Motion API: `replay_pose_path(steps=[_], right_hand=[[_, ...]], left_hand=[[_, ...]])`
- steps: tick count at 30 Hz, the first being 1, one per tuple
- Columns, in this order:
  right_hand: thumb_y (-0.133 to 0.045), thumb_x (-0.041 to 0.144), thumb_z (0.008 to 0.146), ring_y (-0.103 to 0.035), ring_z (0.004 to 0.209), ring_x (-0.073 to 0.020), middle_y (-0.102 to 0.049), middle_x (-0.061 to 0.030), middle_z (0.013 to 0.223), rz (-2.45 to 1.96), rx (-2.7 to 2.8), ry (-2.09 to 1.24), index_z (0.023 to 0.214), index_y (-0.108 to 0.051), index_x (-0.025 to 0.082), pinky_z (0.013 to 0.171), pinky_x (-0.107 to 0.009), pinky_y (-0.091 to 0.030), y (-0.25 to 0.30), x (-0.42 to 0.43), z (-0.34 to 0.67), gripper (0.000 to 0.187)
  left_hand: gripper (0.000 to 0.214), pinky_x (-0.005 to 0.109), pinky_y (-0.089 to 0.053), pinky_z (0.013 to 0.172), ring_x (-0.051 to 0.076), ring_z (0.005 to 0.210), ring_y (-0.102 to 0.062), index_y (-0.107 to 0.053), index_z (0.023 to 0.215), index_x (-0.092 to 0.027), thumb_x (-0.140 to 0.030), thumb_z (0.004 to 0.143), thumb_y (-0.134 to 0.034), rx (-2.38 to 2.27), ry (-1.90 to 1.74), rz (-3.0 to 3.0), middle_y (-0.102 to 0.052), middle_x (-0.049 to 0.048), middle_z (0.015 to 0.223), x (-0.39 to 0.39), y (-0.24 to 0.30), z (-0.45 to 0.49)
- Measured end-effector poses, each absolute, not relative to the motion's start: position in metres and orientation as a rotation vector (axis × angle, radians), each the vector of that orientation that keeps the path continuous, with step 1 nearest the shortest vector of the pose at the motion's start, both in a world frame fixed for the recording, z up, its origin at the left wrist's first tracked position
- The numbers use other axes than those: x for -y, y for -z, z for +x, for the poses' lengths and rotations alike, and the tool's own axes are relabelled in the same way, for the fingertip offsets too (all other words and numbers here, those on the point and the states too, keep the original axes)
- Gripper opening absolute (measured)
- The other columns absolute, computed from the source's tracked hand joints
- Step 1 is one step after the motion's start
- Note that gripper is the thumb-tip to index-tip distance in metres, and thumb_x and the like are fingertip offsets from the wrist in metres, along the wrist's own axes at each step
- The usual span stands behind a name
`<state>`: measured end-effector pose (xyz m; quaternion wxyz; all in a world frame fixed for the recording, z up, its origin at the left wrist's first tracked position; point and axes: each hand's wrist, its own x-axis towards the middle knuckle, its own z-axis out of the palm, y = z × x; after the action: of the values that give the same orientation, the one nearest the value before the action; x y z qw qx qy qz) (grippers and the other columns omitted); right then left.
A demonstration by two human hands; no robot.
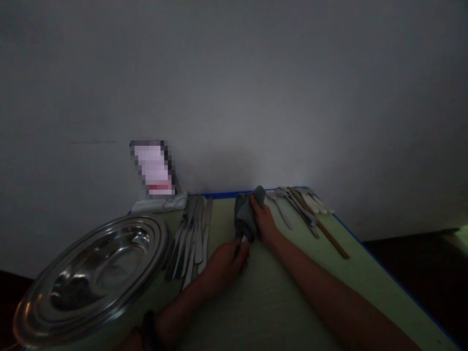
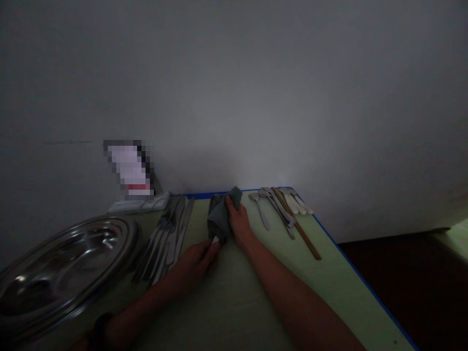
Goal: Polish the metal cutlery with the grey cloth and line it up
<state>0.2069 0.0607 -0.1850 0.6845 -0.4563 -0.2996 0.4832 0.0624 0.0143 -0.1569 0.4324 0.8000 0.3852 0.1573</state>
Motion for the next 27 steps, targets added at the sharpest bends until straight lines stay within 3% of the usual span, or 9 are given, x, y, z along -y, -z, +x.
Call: replay_pose_path(steps=[8, 14, 20, 27], right_hand=[[-0.072, 0.039, 0.058, -0.060, 0.069, -0.0155, -0.068, -0.0002, 0.076, -1.005, 0.721, -1.038, 0.085, -0.062, 0.019, 0.067, -0.028, -0.045, 0.188, -0.063, 0.208, 0.035], [-0.066, 0.046, 0.063, -0.054, 0.060, -0.0138, -0.062, 0.0017, 0.061, -1.084, 0.774, -0.986, 0.071, -0.062, 0.017, 0.058, -0.025, -0.040, 0.188, -0.062, 0.210, 0.030], [-0.058, 0.057, 0.066, -0.043, 0.048, -0.0128, -0.047, 0.0033, 0.042, -1.235, 0.735, -0.916, 0.051, -0.052, 0.018, 0.046, -0.025, -0.027, 0.192, -0.061, 0.213, 0.042], [-0.054, 0.062, 0.067, -0.056, 0.057, -0.0173, -0.060, -0.0020, 0.051, -1.186, 0.661, -1.073, 0.062, -0.059, 0.017, 0.051, -0.026, -0.038, 0.191, -0.056, 0.198, 0.046]], left_hand=[[0.036, 0.025, -0.030, 0.053, 0.012, 0.053, -0.043, -0.041, 0.063, -0.020, -0.042, 0.089, -0.030, -0.915, -0.345, 2.035, -0.046, -0.0037, 0.056, -0.017, 0.157, 0.059], [0.036, 0.024, -0.031, 0.052, 0.012, 0.052, -0.044, -0.041, 0.063, -0.020, -0.042, 0.088, -0.029, -0.904, -0.335, 2.003, -0.045, -0.0038, 0.055, -0.015, 0.155, 0.058], [0.038, 0.024, -0.035, 0.055, 0.013, 0.053, -0.045, -0.040, 0.064, -0.021, -0.043, 0.090, -0.023, -0.925, -0.386, 1.975, -0.045, -0.0036, 0.056, -0.011, 0.156, 0.059], [0.039, 0.026, -0.035, 0.059, 0.015, 0.056, -0.047, -0.041, 0.063, -0.021, -0.041, 0.091, -0.022, -0.957, -0.438, 2.010, -0.047, -0.0022, 0.057, -0.010, 0.160, 0.062]])
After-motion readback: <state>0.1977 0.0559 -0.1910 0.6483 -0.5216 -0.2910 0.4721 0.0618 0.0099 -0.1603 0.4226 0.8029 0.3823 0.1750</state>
